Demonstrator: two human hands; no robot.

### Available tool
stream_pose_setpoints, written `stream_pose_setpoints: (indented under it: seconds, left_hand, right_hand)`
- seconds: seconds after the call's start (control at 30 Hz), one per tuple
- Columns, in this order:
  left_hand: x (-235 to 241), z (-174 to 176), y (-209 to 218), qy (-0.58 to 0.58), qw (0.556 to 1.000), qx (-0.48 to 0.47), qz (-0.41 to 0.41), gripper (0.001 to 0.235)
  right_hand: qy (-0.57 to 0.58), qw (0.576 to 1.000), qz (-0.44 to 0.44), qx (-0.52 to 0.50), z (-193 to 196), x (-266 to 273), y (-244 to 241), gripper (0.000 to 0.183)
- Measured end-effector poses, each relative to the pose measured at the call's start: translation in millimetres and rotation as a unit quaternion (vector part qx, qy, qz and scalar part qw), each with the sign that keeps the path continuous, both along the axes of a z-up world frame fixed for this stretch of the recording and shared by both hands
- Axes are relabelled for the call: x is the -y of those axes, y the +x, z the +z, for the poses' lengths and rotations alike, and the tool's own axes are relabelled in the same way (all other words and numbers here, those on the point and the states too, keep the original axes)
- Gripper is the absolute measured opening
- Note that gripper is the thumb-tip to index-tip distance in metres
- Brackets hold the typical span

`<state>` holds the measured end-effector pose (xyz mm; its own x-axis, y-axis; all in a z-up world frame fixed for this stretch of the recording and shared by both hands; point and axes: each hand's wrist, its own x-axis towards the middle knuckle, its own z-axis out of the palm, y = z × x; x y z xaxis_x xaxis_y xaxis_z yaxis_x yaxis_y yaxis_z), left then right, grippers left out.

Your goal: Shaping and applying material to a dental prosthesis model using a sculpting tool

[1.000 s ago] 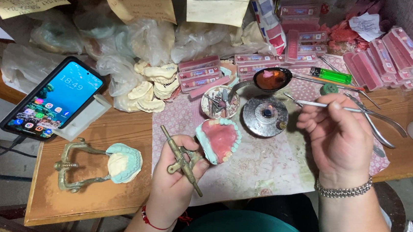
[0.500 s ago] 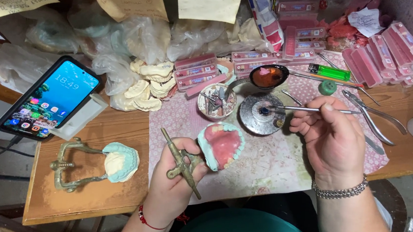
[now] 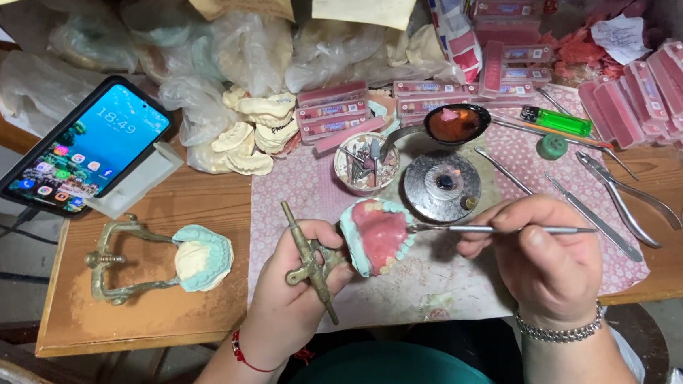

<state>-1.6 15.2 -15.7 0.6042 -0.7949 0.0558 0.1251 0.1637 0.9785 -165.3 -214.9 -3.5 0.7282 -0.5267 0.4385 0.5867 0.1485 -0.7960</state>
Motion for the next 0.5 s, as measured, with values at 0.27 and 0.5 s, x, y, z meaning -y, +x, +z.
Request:
stream_pose_setpoints:
  seconds: [0.27,0.5]
  left_hand:
    - [-0.6,-5.6,1.0,-0.014,0.999,-0.031,-0.017,0.029]
    - [0.9,-2.9,0.1,-0.06,0.995,-0.074,-0.041,0.03]
  right_hand:
    - [-0.016,0.999,0.028,-0.031,2.0,-2.8,-0.6,0.022]
    - [0.014,0.999,0.026,-0.031,-4.3,-2.6,-3.7,0.023]
